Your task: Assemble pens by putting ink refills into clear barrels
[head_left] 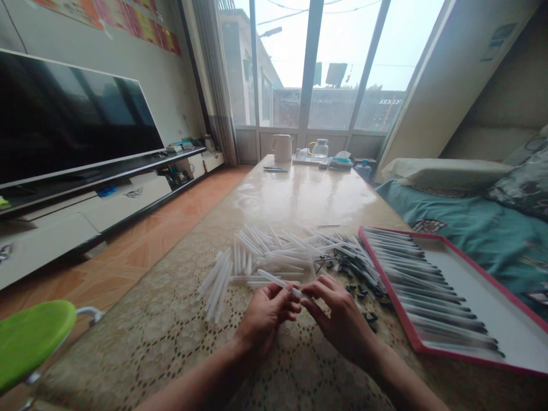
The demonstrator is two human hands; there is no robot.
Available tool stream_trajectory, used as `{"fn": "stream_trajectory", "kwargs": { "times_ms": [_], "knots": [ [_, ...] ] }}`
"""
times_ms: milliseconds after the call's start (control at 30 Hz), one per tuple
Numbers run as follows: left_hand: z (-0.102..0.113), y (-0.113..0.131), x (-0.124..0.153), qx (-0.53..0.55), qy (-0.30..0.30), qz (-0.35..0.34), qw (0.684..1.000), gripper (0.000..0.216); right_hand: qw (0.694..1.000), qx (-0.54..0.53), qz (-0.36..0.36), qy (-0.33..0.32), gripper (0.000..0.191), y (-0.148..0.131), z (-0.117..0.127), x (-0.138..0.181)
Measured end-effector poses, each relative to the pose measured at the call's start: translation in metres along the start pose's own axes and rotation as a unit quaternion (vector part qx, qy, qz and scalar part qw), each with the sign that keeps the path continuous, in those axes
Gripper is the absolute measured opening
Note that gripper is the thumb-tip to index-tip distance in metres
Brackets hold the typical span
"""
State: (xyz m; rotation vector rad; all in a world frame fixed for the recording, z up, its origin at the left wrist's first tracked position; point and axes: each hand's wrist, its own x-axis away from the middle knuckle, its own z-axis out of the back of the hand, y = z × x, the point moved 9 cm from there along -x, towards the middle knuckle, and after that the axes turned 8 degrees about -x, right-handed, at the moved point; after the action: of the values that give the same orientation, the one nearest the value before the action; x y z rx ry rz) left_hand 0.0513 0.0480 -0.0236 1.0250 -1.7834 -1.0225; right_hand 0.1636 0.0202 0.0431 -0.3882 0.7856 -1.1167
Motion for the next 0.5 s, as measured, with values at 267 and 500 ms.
{"fn": "stream_trajectory", "kwargs": {
  "times_ms": [267,500],
  "knots": [
    [0.012,0.008,-0.011,0.066,0.012,-0.027,0.997,0.023,0.948,0.276,-0.145,0.059,0.013,0.090,0.076,0.007],
    [0.007,0.004,-0.012,0.068,-0.005,-0.012,0.998,0.025,0.897,0.400,-0.175,0.070,0.012,0.095,0.071,0.001]
  ]
}}
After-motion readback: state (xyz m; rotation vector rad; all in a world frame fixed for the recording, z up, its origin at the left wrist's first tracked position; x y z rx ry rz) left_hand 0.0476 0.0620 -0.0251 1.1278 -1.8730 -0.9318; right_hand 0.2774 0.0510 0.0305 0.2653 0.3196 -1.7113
